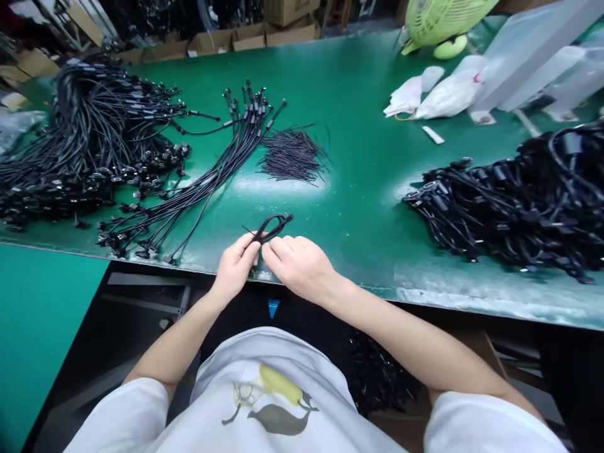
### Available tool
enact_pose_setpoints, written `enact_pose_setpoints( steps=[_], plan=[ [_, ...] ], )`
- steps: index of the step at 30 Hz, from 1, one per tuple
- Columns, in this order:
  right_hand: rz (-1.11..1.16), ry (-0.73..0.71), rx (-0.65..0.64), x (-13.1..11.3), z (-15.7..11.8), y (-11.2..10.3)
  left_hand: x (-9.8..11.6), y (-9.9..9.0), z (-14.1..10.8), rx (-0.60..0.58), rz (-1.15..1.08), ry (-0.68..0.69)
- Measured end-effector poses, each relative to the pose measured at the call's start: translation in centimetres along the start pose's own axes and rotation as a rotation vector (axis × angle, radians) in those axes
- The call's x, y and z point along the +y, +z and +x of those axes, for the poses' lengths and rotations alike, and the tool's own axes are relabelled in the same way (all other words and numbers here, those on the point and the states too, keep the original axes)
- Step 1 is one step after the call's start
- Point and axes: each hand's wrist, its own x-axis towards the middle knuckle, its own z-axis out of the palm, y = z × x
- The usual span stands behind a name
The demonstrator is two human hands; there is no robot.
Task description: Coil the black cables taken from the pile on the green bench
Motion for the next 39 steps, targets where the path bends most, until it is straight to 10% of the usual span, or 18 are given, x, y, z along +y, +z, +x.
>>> enact_pose_setpoints(
  steps=[6,10,22,39],
  plan=[
    [-0.196,-0.464,-0.003,1.0,1.7,-1.7,0.5,-0.6,-0.6,-0.140,0.170,0.034],
    [-0.162,-0.464,-0.089,1.0,2.0,-3.1,1.3,-1.1,-1.0,-0.367,-0.018,-0.067],
    [0.015,-0.353,-0.067,0.7,1.3,-3.7,1.5,-0.7,-1.6,-0.459,-0.371,-0.195],
    [-0.475,-0.628,-0.282,0.5,1.0,-2.2,0.4,1.2,-0.4,-0.351,-0.320,-0.361]
  ],
)
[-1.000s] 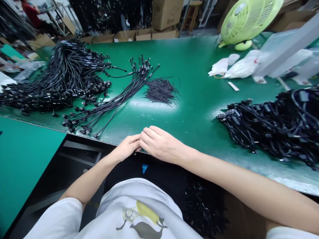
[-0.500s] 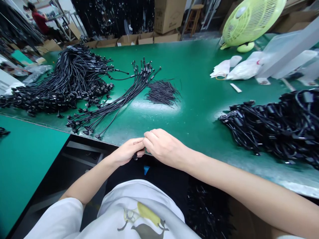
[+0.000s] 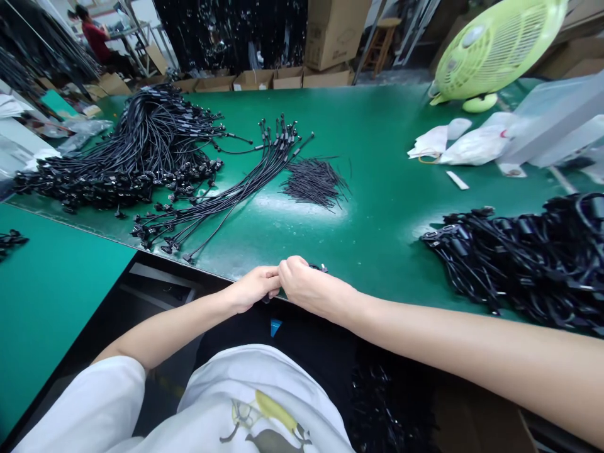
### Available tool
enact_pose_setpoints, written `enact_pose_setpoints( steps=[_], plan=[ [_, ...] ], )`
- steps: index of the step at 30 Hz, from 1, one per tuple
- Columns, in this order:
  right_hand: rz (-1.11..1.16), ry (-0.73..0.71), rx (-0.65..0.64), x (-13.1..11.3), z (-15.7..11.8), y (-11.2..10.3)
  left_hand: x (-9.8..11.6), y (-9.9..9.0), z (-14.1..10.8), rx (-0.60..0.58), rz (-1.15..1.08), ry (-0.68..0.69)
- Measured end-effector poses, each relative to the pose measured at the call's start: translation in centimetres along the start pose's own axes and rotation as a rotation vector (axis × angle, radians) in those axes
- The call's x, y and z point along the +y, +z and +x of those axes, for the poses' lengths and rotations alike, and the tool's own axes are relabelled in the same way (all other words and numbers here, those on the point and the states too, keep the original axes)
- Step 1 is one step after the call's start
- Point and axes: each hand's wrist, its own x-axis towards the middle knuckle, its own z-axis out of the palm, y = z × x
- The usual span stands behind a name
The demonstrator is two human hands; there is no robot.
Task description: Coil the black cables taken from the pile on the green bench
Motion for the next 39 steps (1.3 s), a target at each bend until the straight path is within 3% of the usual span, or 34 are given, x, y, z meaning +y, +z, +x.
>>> enact_pose_setpoints(
  steps=[6,10,13,17,22,27,31,35,37,39],
  plan=[
    [0.173,0.108,-0.164,0.4,0.3,1.2,1.0,0.7,0.1,0.017,-0.175,-0.085],
    [0.210,0.119,-0.065,0.7,-0.3,1.4,1.0,0.1,0.1,-0.056,-0.292,-0.188],
    [0.122,0.073,-0.048,0.7,-0.4,0.8,0.7,-0.2,0.2,-0.075,-0.321,-0.189],
    [-0.006,-0.051,-0.145,0.8,-0.2,-0.2,0.3,0.2,0.4,-0.007,-0.289,-0.143],
    [0.093,-0.048,-0.150,0.8,0.0,0.7,0.5,0.7,0.5,0.054,-0.220,-0.136],
    [0.385,0.149,-0.075,1.9,0.6,2.5,1.7,0.5,0.3,0.156,-0.378,-0.091],
    [0.641,0.573,0.060,2.2,1.8,2.4,3.2,-0.3,0.9,0.254,-0.538,0.072],
    [1.185,1.003,0.316,1.1,2.9,2.2,4.0,-1.8,1.6,0.164,-0.416,0.348],
    [1.503,1.046,0.398,0.6,3.1,2.5,4.1,-2.7,1.7,0.119,-0.278,0.414],
    [1.665,0.961,0.415,0.4,2.9,2.9,4.0,-3.6,1.6,0.077,-0.174,0.420]
  ],
)
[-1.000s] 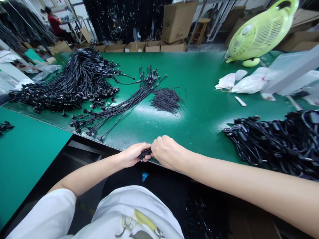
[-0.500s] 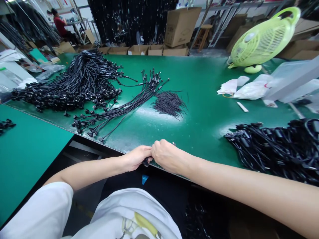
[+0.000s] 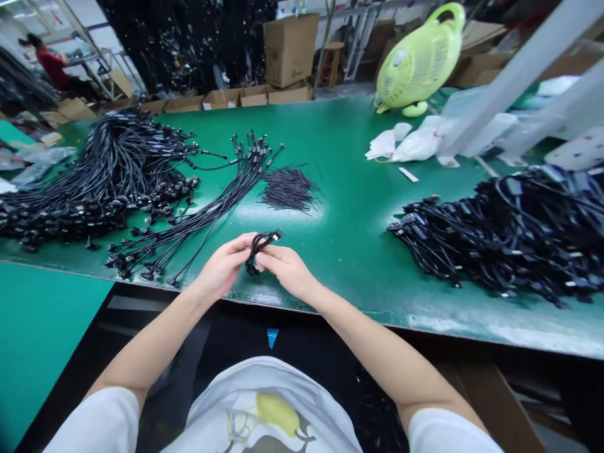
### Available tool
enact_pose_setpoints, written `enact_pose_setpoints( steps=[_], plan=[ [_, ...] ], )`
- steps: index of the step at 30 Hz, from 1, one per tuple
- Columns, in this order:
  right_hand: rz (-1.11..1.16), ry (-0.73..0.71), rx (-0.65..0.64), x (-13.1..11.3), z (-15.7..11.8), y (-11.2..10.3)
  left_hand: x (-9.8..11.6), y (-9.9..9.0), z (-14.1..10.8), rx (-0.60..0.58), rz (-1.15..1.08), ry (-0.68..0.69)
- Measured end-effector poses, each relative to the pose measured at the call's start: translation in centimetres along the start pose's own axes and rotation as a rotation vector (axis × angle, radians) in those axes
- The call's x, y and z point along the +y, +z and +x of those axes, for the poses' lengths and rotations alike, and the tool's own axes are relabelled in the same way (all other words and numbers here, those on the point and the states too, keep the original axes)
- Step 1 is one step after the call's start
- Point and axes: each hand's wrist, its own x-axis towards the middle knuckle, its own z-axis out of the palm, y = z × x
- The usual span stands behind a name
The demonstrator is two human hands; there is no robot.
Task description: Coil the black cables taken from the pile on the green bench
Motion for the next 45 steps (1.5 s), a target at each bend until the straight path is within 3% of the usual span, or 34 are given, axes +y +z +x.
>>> enact_pose_setpoints(
  steps=[5,9,12,15,17,20,22,24,26,29,31,33,36,39,42,45],
  plan=[
    [-0.301,-0.120,-0.089,0.0,-0.9,-0.6,0.4,-1.2,-0.5,-0.164,0.229,-0.034],
    [-0.232,-0.009,-0.103,-0.2,-1.6,-1.1,0.5,-1.0,-1.6,-0.164,0.399,0.078],
    [-0.187,0.070,0.055,0.0,-1.6,-1.6,-0.2,-0.7,-2.7,-0.210,0.597,0.118],
    [-0.148,0.044,0.225,-0.4,-1.6,-1.6,-1.6,-0.6,-3.1,-0.194,0.651,0.011],
    [-0.100,-0.047,0.134,-1.0,-1.9,-0.9,-2.3,-0.5,-2.7,-0.108,0.496,-0.098],
    [-0.086,-0.163,-0.176,-1.6,-2.5,1.0,-2.0,-0.1,-1.6,-0.032,0.205,-0.246],
    [-0.105,-0.140,-0.357,-1.2,-2.7,1.9,-1.0,0.3,-1.3,-0.065,0.109,-0.280],
    [-0.101,-0.048,-0.410,-0.3,-2.7,1.9,0.2,0.7,-1.4,-0.157,0.163,-0.233],
    [-0.101,0.065,-0.333,0.7,-2.3,1.0,0.8,0.9,-1.8,-0.216,0.353,-0.123],
    [-0.184,0.126,-0.122,1.0,-1.8,-1.0,0.4,0.9,-2.5,-0.047,0.634,0.071],
    [-0.241,0.056,-0.036,0.4,-1.8,-1.8,-0.5,0.6,-2.8,-0.006,0.663,0.079],
    [-0.235,-0.019,-0.013,-0.3,-2.0,-1.9,-1.5,0.5,-2.8,-0.093,0.617,0.018],
    [-0.107,0.025,-0.006,-0.7,-2.3,-1.2,-2.4,0.9,-2.9,-0.105,0.531,0.001],
    [0.281,0.260,-0.023,-0.1,-2.6,-0.2,-2.5,1.7,-3.0,-0.018,0.463,0.052],
    [0.772,0.439,-0.176,0.8,-3.2,0.7,-2.2,2.3,-3.3,-0.018,0.413,0.014],
    [0.852,0.504,-0.280,1.3,-4.0,0.9,-1.8,2.4,-3.6,-0.094,0.392,-0.060]
  ],
)
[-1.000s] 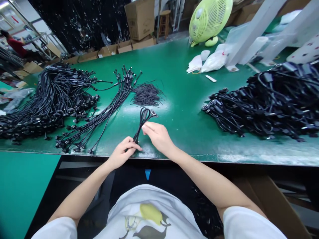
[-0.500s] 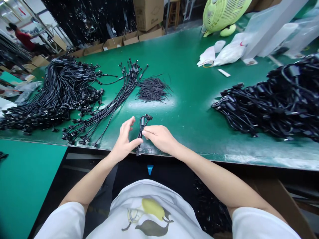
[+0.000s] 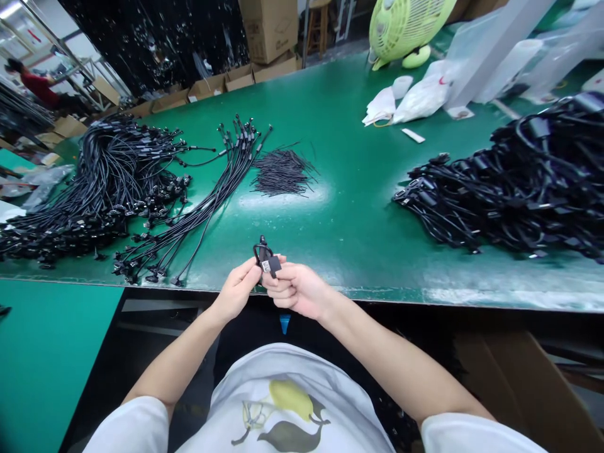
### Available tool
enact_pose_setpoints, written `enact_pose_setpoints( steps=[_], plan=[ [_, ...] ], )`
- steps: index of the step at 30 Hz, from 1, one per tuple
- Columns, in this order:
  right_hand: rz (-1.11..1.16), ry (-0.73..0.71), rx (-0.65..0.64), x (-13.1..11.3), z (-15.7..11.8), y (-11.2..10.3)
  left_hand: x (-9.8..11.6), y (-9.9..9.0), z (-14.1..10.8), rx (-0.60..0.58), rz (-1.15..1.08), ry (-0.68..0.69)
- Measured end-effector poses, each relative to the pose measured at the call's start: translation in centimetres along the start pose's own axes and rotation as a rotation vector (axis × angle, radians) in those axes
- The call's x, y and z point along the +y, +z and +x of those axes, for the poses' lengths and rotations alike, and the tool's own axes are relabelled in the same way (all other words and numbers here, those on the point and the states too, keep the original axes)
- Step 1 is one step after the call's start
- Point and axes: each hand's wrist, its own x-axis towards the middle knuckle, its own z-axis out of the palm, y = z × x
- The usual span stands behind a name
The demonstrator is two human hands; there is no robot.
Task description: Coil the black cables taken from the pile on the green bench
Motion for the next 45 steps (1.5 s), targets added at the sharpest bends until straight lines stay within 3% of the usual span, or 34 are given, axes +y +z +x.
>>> enact_pose_setpoints(
  steps=[3,6,9,12,16,18,21,26,30,35,37,41,45],
  plan=[
    [-0.368,-0.033,0.208,-0.6,-0.9,-0.6,0.0,-0.3,0.0,0.061,0.058,0.006],
    [-0.770,-0.290,0.537,-2.2,-1.9,-1.2,-0.4,-0.3,0.4,0.172,0.074,-0.028],
    [-0.981,-0.460,0.745,-3.4,-2.4,-1.2,-0.9,0.1,0.6,0.213,0.100,-0.073],
    [-1.241,-0.588,0.751,-3.7,-2.2,-0.8,-1.1,0.5,0.5,0.168,0.015,-0.150],
    [-1.440,-0.859,0.497,-3.7,-1.7,-1.0,-0.9,0.3,0.4,-0.008,-0.249,-0.198],
    [-1.403,-0.906,0.510,-3.9,-1.5,-1.2,-0.7,0.2,0.3,-0.048,-0.307,-0.204],
    [-1.259,-0.844,0.594,-4.2,-1.5,-1.2,-0.5,0.3,0.3,-0.066,-0.324,-0.253],
    [-0.645,-0.585,0.309,-3.9,-1.9,-0.8,-0.2,0.8,0.2,-0.029,-0.367,-0.291],
    [-0.409,-0.586,0.299,-3.0,-1.8,-1.1,-0.6,1.1,0.3,-0.058,-0.373,-0.352],
    [-0.094,-0.494,0.248,-2.4,-1.1,-1.5,-1.5,2.0,0.0,0.062,-0.352,-0.406],
    [0.043,-0.458,0.225,-2.4,-0.8,-1.8,-1.6,2.3,0.1,0.055,-0.398,-0.416],
    [0.090,-0.466,0.240,-2.3,-0.6,-2.6,-1.7,2.6,0.9,0.075,-0.468,-0.437],
    [-0.024,-0.456,0.366,-1.1,-0.4,-3.0,-1.8,2.9,2.3,0.169,-0.439,-0.359]
  ],
)
